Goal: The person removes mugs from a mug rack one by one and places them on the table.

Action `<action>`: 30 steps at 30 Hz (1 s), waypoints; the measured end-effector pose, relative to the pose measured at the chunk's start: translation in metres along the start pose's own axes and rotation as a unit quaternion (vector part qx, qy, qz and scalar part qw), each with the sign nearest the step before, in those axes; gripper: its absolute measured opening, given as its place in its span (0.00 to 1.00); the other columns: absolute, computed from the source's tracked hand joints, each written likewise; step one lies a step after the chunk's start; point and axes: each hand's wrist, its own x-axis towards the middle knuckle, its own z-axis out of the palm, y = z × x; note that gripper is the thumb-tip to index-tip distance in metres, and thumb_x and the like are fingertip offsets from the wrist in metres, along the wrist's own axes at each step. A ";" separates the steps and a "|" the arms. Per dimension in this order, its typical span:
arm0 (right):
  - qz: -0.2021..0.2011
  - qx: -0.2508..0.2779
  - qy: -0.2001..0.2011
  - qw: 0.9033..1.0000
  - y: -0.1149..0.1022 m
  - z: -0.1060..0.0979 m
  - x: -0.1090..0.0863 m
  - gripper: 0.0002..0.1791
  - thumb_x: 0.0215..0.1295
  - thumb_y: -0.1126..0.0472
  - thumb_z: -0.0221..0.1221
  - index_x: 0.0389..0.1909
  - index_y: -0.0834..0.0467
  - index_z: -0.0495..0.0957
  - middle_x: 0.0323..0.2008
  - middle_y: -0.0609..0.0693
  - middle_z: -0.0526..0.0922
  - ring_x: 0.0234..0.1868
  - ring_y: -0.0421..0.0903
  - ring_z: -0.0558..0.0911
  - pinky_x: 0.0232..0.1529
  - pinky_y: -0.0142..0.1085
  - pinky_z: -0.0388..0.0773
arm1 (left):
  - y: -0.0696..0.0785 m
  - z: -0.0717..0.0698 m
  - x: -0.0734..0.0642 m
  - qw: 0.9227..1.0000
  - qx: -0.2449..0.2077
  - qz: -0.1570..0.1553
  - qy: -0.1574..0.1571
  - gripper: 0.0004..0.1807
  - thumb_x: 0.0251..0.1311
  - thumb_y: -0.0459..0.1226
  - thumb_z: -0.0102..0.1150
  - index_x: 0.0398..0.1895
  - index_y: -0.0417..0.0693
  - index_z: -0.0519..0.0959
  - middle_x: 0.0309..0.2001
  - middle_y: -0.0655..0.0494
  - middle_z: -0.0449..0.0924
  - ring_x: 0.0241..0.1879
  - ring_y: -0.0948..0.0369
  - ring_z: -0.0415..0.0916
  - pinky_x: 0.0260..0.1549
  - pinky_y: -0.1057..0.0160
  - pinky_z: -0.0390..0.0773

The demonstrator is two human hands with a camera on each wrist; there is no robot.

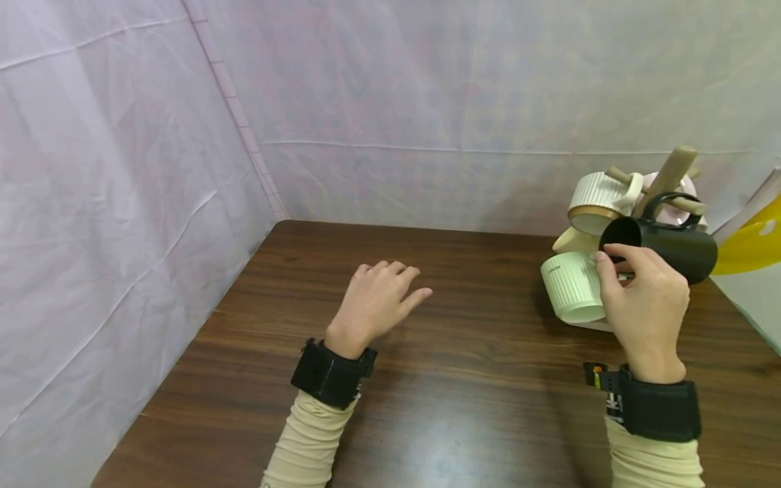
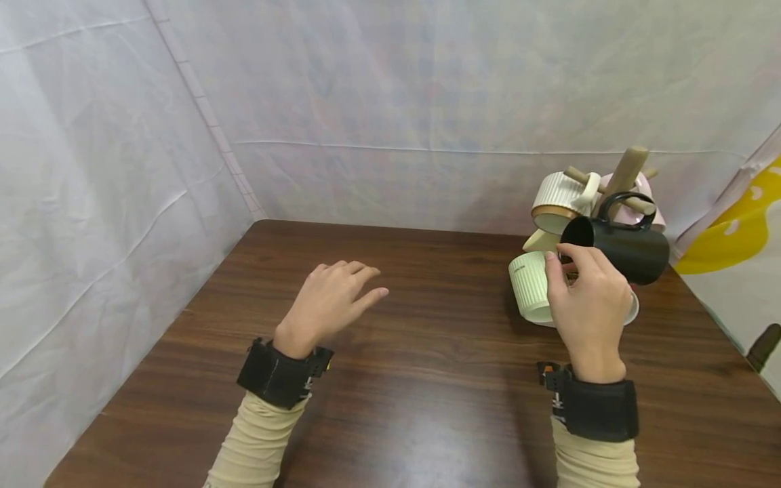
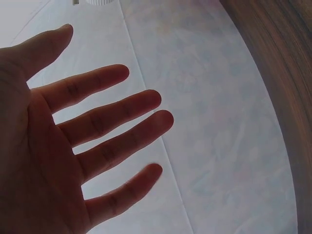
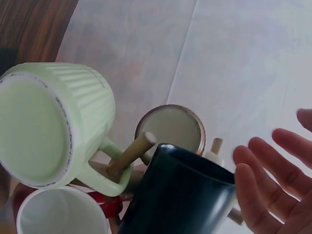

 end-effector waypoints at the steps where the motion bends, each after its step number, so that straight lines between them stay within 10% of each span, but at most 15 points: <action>1: 0.004 0.004 0.009 1.000 0.000 0.000 0.001 0.09 0.65 0.69 0.64 0.41 0.71 0.84 0.34 0.67 0.85 0.28 0.43 0.80 0.32 0.23 0.59 | 0.000 0.000 0.000 1.000 -0.001 0.001 0.000 0.26 0.75 0.56 0.50 0.61 0.50 0.81 0.55 0.51 0.83 0.52 0.53 0.81 0.50 0.49 0.78; 6: 0.023 0.016 0.049 0.998 0.003 -0.002 0.003 0.09 0.66 0.68 0.62 0.39 0.73 0.85 0.33 0.68 0.85 0.33 0.11 0.64 0.36 0.16 0.58 | -0.001 0.000 0.001 1.000 -0.005 0.006 0.001 0.25 0.75 0.56 0.50 0.60 0.49 0.81 0.53 0.50 0.84 0.50 0.53 0.82 0.47 0.50 0.79; 14: 0.071 0.027 0.148 0.986 0.014 -0.002 0.007 0.13 0.65 0.65 0.60 0.35 0.74 0.84 0.36 0.67 0.85 0.39 0.56 0.79 0.51 0.37 0.62 | -0.001 -0.001 0.001 1.000 -0.002 0.007 0.004 0.25 0.75 0.55 0.50 0.58 0.49 0.82 0.51 0.51 0.85 0.48 0.53 0.82 0.46 0.51 0.80; 20: 0.146 0.020 0.179 0.973 0.020 -0.002 0.005 0.13 0.62 0.67 0.60 0.40 0.74 0.83 0.47 0.40 0.77 0.55 0.31 0.67 0.60 0.37 0.60 | -0.003 -0.002 -0.001 1.000 0.002 0.000 0.007 0.24 0.74 0.55 0.51 0.59 0.49 0.82 0.51 0.51 0.85 0.48 0.53 0.83 0.46 0.51 0.80; 30: 0.271 0.014 0.152 0.950 0.032 -0.002 0.000 0.22 0.66 0.62 0.58 0.61 0.61 0.71 0.51 0.36 0.61 0.59 0.34 0.61 0.65 0.33 0.55 | -0.003 -0.003 -0.001 1.000 0.000 -0.004 -0.001 0.26 0.75 0.55 0.50 0.62 0.49 0.80 0.53 0.50 0.84 0.49 0.52 0.82 0.48 0.50 0.79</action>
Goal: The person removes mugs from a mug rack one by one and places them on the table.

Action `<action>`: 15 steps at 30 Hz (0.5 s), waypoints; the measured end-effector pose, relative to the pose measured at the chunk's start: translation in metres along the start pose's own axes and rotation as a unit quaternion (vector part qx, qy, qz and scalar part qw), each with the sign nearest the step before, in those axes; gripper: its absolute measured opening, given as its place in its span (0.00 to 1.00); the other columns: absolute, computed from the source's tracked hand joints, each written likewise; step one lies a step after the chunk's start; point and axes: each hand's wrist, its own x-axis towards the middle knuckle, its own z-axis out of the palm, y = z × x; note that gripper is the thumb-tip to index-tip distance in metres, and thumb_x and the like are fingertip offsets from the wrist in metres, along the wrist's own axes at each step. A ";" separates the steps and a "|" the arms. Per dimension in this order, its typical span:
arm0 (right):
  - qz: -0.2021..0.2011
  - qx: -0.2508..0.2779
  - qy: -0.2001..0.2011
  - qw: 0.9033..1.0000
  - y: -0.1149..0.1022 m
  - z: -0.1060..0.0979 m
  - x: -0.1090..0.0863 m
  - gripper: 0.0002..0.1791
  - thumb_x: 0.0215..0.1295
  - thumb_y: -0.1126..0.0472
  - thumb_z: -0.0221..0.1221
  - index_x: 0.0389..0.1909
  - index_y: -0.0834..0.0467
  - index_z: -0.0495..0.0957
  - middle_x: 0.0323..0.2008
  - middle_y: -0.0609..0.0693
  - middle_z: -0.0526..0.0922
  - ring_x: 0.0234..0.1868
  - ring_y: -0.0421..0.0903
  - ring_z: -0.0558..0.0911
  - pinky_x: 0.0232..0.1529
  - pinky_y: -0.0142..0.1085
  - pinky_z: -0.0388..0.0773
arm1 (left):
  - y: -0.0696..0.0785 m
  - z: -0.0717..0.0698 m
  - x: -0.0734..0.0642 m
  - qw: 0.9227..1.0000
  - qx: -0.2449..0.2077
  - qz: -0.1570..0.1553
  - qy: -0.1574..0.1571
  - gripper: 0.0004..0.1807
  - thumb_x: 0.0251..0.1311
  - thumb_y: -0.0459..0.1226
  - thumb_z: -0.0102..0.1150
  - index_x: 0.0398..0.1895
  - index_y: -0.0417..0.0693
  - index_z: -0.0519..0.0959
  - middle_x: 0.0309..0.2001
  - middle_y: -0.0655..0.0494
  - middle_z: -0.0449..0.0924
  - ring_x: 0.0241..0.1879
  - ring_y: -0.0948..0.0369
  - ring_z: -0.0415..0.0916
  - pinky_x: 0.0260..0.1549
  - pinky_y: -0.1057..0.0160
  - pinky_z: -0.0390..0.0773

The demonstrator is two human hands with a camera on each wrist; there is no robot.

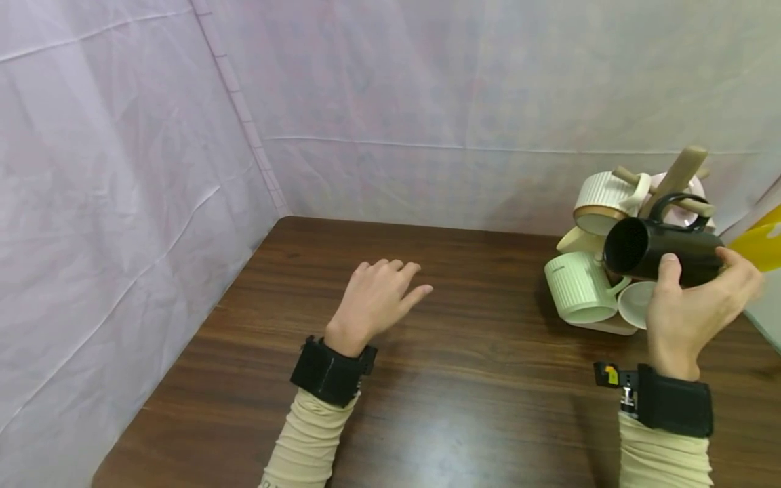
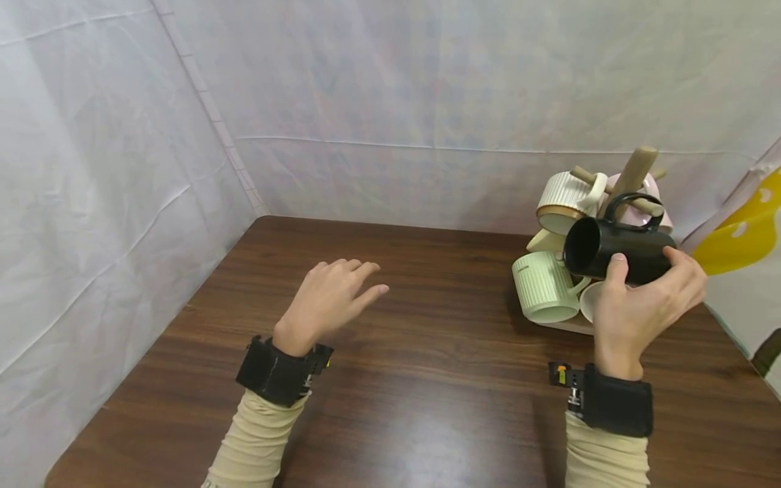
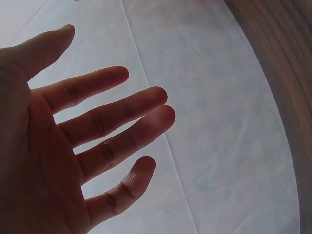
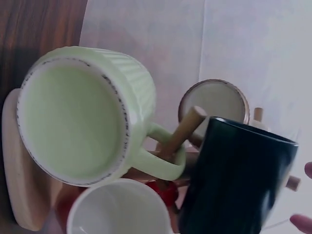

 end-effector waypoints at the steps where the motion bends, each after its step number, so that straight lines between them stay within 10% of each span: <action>1: 0.013 0.001 -0.002 1.000 0.002 0.000 0.001 0.24 0.66 0.62 0.58 0.62 0.60 0.69 0.52 0.36 0.60 0.58 0.33 0.60 0.65 0.32 0.55 | 0.000 0.000 0.000 1.000 0.001 0.000 0.001 0.26 0.74 0.55 0.50 0.62 0.49 0.80 0.53 0.50 0.84 0.49 0.52 0.82 0.48 0.50 0.79; 15: 0.172 0.079 -0.051 0.981 0.016 0.004 0.007 0.27 0.74 0.56 0.54 0.69 0.55 0.59 0.59 0.41 0.62 0.62 0.36 0.63 0.61 0.22 0.56 | -0.001 0.002 0.000 1.000 -0.002 0.005 0.007 0.26 0.74 0.55 0.51 0.62 0.48 0.80 0.53 0.50 0.84 0.49 0.52 0.82 0.47 0.50 0.80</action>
